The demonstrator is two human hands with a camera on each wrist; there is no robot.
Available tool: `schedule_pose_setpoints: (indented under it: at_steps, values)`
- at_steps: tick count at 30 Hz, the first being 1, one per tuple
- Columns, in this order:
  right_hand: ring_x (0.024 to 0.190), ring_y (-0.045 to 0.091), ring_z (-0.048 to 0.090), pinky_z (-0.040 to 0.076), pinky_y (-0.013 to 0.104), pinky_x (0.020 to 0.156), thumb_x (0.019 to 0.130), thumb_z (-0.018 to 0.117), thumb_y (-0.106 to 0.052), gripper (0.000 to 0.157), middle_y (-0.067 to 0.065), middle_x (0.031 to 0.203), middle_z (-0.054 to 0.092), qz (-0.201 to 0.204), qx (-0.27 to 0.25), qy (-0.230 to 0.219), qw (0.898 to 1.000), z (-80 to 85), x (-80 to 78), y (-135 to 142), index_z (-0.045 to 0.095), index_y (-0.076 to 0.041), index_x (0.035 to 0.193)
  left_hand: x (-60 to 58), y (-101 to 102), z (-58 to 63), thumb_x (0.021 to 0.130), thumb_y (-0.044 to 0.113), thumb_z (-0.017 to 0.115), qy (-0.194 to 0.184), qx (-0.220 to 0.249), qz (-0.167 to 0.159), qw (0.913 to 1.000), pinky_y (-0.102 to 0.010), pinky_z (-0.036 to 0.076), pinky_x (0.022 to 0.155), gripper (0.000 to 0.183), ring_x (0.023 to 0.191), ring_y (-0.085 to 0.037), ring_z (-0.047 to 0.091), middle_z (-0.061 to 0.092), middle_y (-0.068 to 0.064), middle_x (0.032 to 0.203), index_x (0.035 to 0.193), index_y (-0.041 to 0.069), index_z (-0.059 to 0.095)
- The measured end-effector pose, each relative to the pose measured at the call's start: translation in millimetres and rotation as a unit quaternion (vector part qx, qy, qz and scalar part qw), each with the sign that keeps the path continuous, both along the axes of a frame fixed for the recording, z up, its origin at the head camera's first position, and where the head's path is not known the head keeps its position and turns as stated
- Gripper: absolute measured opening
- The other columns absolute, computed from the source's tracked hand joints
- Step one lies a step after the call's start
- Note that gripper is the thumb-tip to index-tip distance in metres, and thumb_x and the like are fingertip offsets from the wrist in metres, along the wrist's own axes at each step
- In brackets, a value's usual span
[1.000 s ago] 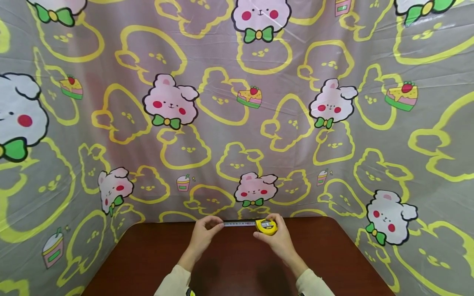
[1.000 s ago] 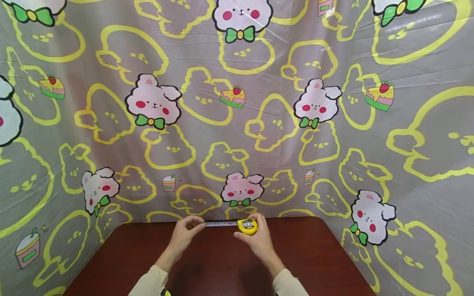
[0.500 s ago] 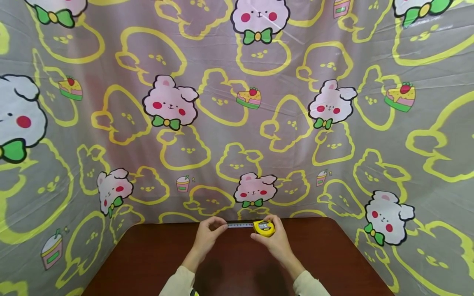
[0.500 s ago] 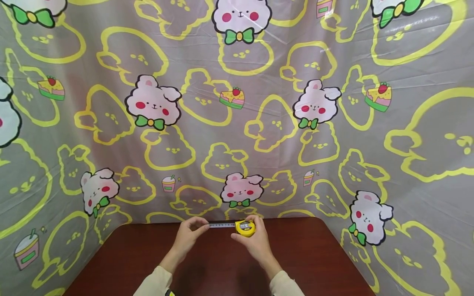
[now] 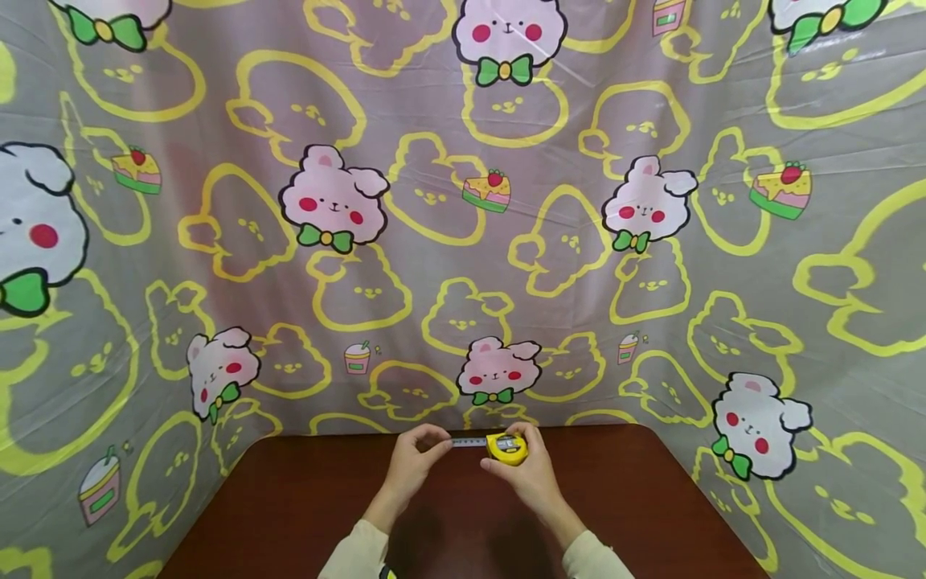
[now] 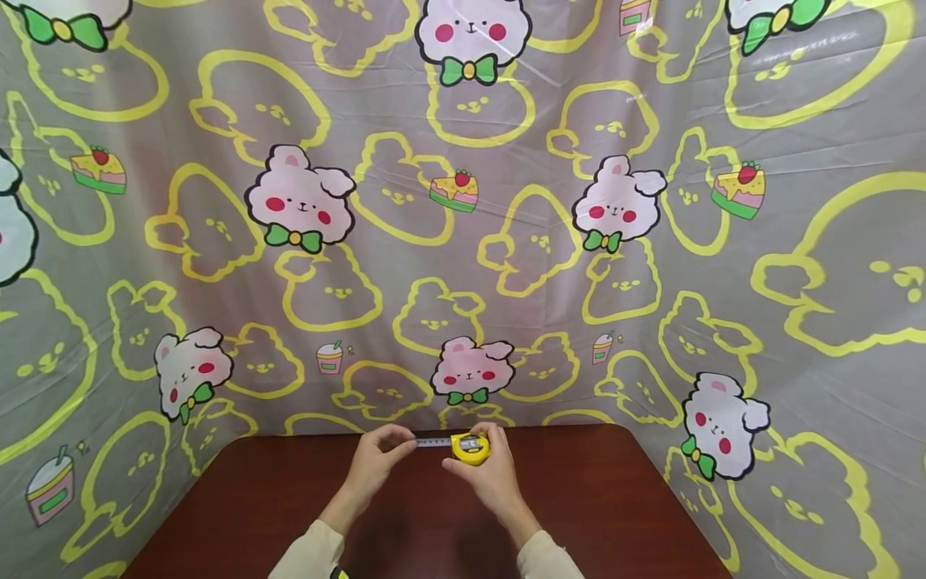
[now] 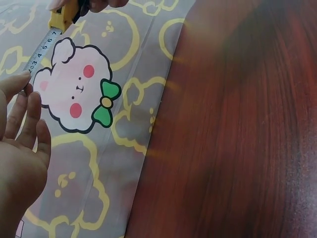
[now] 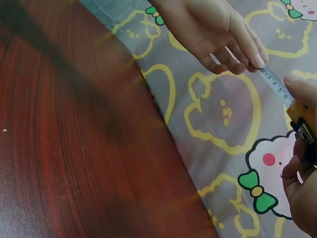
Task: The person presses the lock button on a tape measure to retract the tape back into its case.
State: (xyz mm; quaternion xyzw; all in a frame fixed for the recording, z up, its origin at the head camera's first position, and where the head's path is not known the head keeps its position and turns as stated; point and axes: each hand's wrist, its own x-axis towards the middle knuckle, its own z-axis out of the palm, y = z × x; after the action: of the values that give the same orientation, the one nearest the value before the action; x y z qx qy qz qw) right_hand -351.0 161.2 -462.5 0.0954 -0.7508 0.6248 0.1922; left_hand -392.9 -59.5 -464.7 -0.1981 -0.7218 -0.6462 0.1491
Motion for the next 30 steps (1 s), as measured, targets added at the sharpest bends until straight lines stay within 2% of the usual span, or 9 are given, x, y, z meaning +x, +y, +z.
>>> schedule_pose_setpoints:
  at_steps: [4, 8, 15, 23, 26, 27, 30]
  values:
    - [0.097, 0.027, 0.058, 0.054, 0.027, 0.079, 0.076, 0.095, -0.014, 0.062, 0.012, 0.119, 0.05, -0.003, -0.001, -0.006, 1.0, 0.1, 0.1, -2, 0.051, -0.008, 0.12, -1.1, 1, 0.1, 0.091, 0.006, 0.08, 0.006, 0.007, -0.021, 0.9997, -0.027, 0.049, 0.072, 0.009, 0.079, -0.017, 0.061, 0.07, -0.009, 0.089, 0.097, 0.002, 0.074]
    - [0.096, 0.025, 0.059, 0.055, 0.028, 0.078, 0.075, 0.095, -0.015, 0.063, 0.012, 0.117, 0.05, 0.0, 0.003, 0.009, 1.0, -1.4, -1.0, -5, 0.051, -0.007, 0.119, -2.7, 2, -0.7, 0.091, 0.01, 0.08, 0.014, 0.008, -0.036, 0.9992, -0.028, 0.049, 0.072, 0.01, 0.08, -0.018, 0.062, 0.07, -0.008, 0.089, 0.097, 0.005, 0.075]
    - [0.1, 0.025, 0.058, 0.054, 0.026, 0.079, 0.075, 0.095, -0.015, 0.063, 0.011, 0.116, 0.051, 0.003, 0.001, 0.024, 1.0, -2.0, -1.9, -10, 0.052, -0.005, 0.119, -3.1, 9, 0.1, 0.093, 0.013, 0.079, 0.017, -0.002, -0.043, 0.9989, -0.029, 0.05, 0.075, 0.014, 0.082, -0.018, 0.063, 0.071, -0.008, 0.092, 0.101, 0.002, 0.075]
    - [0.101, 0.026, 0.057, 0.054, 0.027, 0.08, 0.075, 0.096, -0.018, 0.063, 0.011, 0.117, 0.05, 0.007, 0.001, 0.006, 1.0, 0.0, -2.2, -15, 0.051, -0.007, 0.119, 1.9, 18, 6.2, 0.096, 0.013, 0.076, 0.008, -0.006, -0.052, 0.9986, -0.028, 0.051, 0.074, 0.012, 0.084, -0.02, 0.062, 0.071, -0.008, 0.094, 0.102, 0.003, 0.075]
    - [0.101, 0.027, 0.057, 0.054, 0.028, 0.079, 0.075, 0.096, -0.018, 0.063, 0.011, 0.116, 0.05, 0.004, 0.002, 0.005, 1.0, -0.3, -2.5, -16, 0.051, -0.008, 0.119, 1.4, 19, 5.9, 0.096, 0.016, 0.077, 0.01, -0.013, -0.054, 0.9984, -0.029, 0.052, 0.076, 0.016, 0.086, -0.021, 0.063, 0.071, -0.007, 0.096, 0.104, 0.002, 0.075]
    - [0.101, 0.027, 0.057, 0.054, 0.028, 0.079, 0.074, 0.096, -0.017, 0.063, 0.011, 0.116, 0.05, 0.003, 0.002, 0.006, 1.0, -0.5, -2.6, -17, 0.051, -0.008, 0.118, -2.1, 19, 2.6, 0.096, 0.019, 0.077, 0.013, -0.013, -0.057, 0.9982, -0.029, 0.053, 0.077, 0.019, 0.087, -0.021, 0.064, 0.072, -0.006, 0.096, 0.105, 0.002, 0.075]
    - [0.1, 0.027, 0.056, 0.054, 0.028, 0.079, 0.074, 0.096, -0.016, 0.062, 0.011, 0.115, 0.05, 0.0, 0.002, 0.008, 1.0, -1.3, -3.2, -17, 0.052, -0.008, 0.117, -2.3, 21, 2.4, 0.095, 0.017, 0.077, 0.013, -0.007, -0.058, 0.9982, -0.029, 0.053, 0.079, 0.02, 0.089, -0.02, 0.065, 0.073, -0.01, 0.099, 0.106, 0.0, 0.075]
